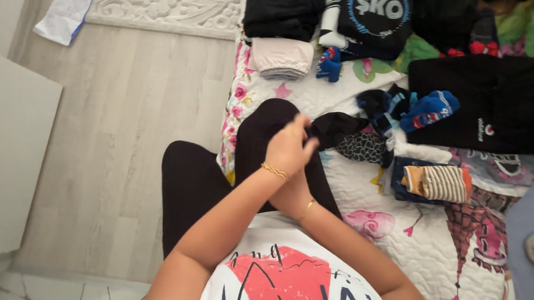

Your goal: Folding various items of clothing including underwear, socks, and shirts on a bed.

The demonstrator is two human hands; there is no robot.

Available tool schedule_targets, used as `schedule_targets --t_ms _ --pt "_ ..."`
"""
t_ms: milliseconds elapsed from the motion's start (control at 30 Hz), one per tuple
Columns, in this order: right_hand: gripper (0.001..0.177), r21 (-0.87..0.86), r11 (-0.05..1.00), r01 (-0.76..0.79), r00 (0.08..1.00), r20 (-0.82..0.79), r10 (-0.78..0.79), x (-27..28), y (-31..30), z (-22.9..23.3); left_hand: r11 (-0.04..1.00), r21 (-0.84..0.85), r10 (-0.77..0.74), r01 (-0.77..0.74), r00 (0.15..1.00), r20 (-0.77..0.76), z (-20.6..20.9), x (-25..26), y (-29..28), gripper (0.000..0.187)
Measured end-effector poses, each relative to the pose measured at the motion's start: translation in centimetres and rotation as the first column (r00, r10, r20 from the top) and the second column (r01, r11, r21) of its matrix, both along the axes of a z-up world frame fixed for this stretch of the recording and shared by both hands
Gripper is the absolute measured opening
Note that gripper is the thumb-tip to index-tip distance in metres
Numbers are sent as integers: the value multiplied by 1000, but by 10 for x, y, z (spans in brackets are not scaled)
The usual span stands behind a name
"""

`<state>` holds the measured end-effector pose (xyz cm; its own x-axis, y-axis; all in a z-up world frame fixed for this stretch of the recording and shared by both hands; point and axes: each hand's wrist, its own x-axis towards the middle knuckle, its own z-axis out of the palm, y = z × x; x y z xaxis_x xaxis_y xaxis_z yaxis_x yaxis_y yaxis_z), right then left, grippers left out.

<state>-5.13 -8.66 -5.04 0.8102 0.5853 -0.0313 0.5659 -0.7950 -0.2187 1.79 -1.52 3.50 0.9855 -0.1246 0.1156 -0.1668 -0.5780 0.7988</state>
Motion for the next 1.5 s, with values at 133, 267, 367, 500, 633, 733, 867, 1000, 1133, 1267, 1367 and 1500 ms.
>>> schedule_targets --t_ms 133,267,367,500,633,733,867,1000,1133,1267,1367,1500 --pt "32 -58 998 4 983 -180 -14 -17 -14 67 984 171 -76 58 992 103 -29 -10 0 34" --pt "54 402 900 -166 986 78 148 -25 -35 106 970 207 -170 127 964 203 -48 -18 28 34" --pt "32 433 898 82 980 -199 7 -26 -45 106 910 400 -253 110 910 327 -42 -30 46 49" --pt "20 656 717 233 970 -109 -216 -3 -36 124 835 539 -302 108 910 285 -35 -40 52 56" --pt "40 739 666 106 994 -79 -71 38 -5 100 816 573 -307 74 896 321 -45 -39 53 55" --pt "56 392 920 -15 1000 8 13 59 7 74 723 690 -302 11 904 302 -47 -36 53 64" --pt "58 317 945 84 994 39 -102 79 3 52 805 568 -302 172 943 143 -51 -38 56 61" --pt "62 387 890 243 970 -99 -221 103 -11 37 885 447 -254 134 941 222 -56 -42 56 44" --pt "65 452 863 227 973 -150 -178 108 -23 23 909 402 -230 110 937 264 -50 -48 58 41" --pt "65 562 783 267 962 -200 -184 104 -39 1 919 388 -180 70 950 257 -48 -53 62 53" --pt "67 643 704 301 952 -248 -180 96 -54 -24 940 339 -116 32 966 231 -54 -56 68 71" --pt "69 691 573 441 890 -417 -182 82 -73 -48 970 241 -3 -22 995 102 -60 -54 86 86"
